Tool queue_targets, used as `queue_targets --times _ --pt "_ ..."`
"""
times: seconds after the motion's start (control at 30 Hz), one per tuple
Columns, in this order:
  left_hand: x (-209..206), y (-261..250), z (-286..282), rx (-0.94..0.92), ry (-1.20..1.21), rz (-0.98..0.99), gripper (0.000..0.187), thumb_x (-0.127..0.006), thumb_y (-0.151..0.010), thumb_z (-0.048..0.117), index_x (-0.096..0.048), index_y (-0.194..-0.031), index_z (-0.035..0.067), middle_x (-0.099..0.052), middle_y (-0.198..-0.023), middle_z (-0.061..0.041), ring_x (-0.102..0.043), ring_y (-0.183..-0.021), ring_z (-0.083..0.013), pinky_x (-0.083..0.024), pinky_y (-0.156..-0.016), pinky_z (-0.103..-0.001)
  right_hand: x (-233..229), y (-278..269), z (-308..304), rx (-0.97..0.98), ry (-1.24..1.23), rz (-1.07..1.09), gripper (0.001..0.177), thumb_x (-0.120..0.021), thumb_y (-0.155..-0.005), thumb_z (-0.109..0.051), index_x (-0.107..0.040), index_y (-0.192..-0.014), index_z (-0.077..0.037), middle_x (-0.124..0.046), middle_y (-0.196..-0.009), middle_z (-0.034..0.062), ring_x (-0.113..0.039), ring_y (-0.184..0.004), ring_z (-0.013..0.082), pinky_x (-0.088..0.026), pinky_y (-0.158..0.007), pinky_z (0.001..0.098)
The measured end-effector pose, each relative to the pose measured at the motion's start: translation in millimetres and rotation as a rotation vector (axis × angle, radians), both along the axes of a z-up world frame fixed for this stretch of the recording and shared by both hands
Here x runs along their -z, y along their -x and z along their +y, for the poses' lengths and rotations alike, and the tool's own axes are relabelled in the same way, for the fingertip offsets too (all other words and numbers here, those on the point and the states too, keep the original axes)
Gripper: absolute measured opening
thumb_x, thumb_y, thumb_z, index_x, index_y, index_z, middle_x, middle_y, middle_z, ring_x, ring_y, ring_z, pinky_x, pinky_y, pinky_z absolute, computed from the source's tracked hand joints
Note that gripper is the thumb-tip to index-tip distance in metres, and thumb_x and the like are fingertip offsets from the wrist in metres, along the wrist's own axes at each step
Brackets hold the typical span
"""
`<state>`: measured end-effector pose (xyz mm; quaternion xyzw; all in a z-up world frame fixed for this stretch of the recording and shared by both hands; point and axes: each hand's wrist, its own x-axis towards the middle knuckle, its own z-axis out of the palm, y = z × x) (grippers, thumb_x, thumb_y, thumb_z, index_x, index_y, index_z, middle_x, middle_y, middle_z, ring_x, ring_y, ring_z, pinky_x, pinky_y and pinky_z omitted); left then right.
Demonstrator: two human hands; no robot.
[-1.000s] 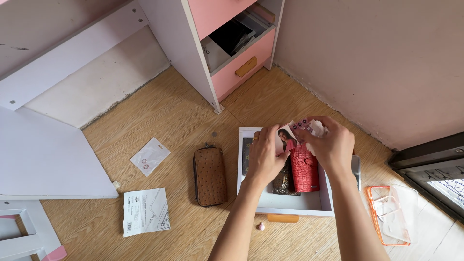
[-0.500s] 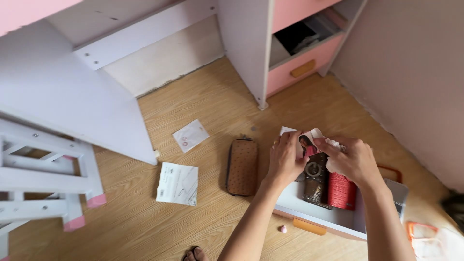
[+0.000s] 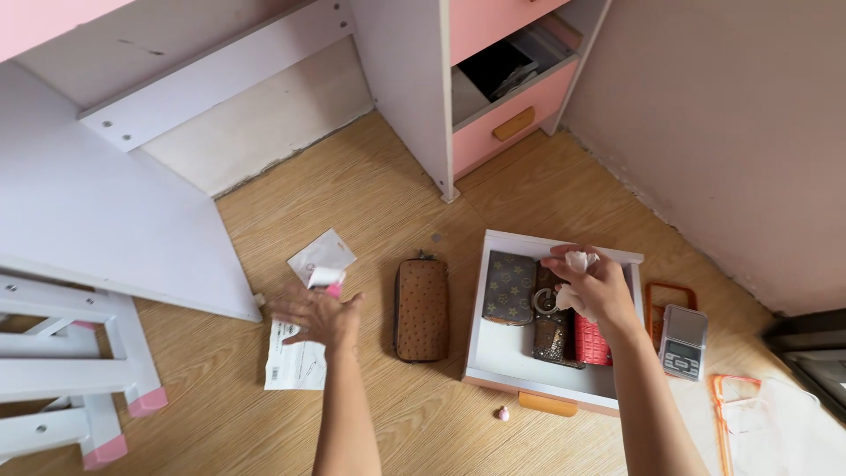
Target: The person removes items from a pink drawer, wipes the items and the drawer interior with a cloth, and places the items back into the drawer. The person handles phone cases, wallets, and a small pouch.
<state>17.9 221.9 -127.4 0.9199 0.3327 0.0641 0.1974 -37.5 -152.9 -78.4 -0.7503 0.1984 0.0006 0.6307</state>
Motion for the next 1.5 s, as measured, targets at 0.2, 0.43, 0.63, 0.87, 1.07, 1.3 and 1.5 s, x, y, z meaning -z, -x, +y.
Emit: queue_targets --times 0.2,0.43,0.63,0.87,1.07,1.3,1.5 --pt "-2.8 15.0 -123.1 0.689 -0.051 0.036 0.076 -0.061 -0.092 0.039 -0.033 -0.149 -0.002 -0.011 -0.165 -0.026 -0.005 -0.153 -0.0388 0.004 -0.120 -0.060 75.4 7.0 -6.7 -0.048 0.207 0.440 0.028 -0.082 -0.084 -0.020 -0.070 -0.103 -0.003 -0.073 -0.074 0.0143 -0.065 -0.056 0.0175 -0.051 -0.050 0.0339" --pt "32.3 34.7 -217.3 1.578 -0.892 0.389 0.054 -0.067 -0.089 0.025 -0.057 -0.136 0.001 -0.029 -0.164 -0.026 -0.016 -0.156 -0.0410 -0.008 -0.125 -0.061 93.8 29.2 -18.0 -0.128 0.283 0.348 0.030 -0.086 -0.080 -0.022 -0.070 -0.088 0.002 -0.066 -0.066 0.0086 -0.062 -0.055 0.0167 -0.050 -0.051 0.0338" --pt "71.5 18.3 -205.9 1.632 -0.748 -0.254 0.048 -0.064 -0.092 0.017 -0.059 -0.138 0.002 -0.062 -0.135 -0.023 -0.067 -0.115 -0.0360 -0.043 -0.112 -0.057 68.0 42.9 -46.8 0.043 0.052 0.328 0.025 -0.078 -0.085 -0.025 -0.075 -0.098 -0.005 -0.067 -0.066 0.0075 -0.059 -0.052 0.0149 -0.043 -0.047 0.0314" --pt "19.1 -26.2 -196.2 1.067 0.476 -0.055 0.026 -0.062 -0.092 0.020 -0.075 -0.111 0.008 -0.078 -0.077 -0.008 -0.071 -0.060 -0.0157 -0.056 -0.054 -0.031 42.1 38.9 -43.6 0.224 -0.015 0.289 0.033 -0.077 -0.088 -0.026 -0.073 -0.110 -0.002 -0.060 -0.061 0.0082 -0.048 -0.047 0.0125 -0.030 -0.041 0.0296" --pt "-14.4 -43.1 -175.5 0.846 1.148 -0.295 0.029 -0.073 -0.087 0.024 -0.080 -0.098 -0.001 -0.078 -0.080 -0.008 -0.072 -0.071 -0.0156 -0.060 -0.062 -0.026 18.3 27.4 -14.7 0.081 -0.406 0.081 0.043 -0.080 -0.084 -0.032 -0.070 -0.119 -0.009 -0.049 -0.054 -0.0031 -0.040 -0.039 0.0055 -0.029 -0.035 0.0232" --pt "-32.7 -11.0 -185.0 0.582 1.522 -0.006 0.060 -0.078 -0.087 0.049 -0.057 -0.129 0.012 -0.074 -0.113 -0.007 -0.072 -0.105 -0.0118 -0.059 -0.092 -0.031 -2.7 16.4 48.4 0.244 -0.105 -0.027 0.047 -0.080 -0.081 -0.029 -0.069 -0.116 0.001 -0.064 -0.058 0.0040 -0.058 -0.043 0.0116 -0.039 -0.035 0.0268" --pt "-28.5 -17.6 -151.8 0.349 1.485 -0.091 0.082 -0.080 -0.068 0.048 -0.061 -0.133 0.002 -0.070 -0.126 -0.021 -0.070 -0.112 -0.0336 -0.059 -0.095 -0.049 -30.4 0.1 55.4 0.275 -0.117 -0.063 0.041 -0.062 -0.096 -0.039 -0.061 -0.121 -0.006 -0.070 -0.095 0.0069 -0.067 -0.077 0.0137 -0.050 -0.057 0.0309"
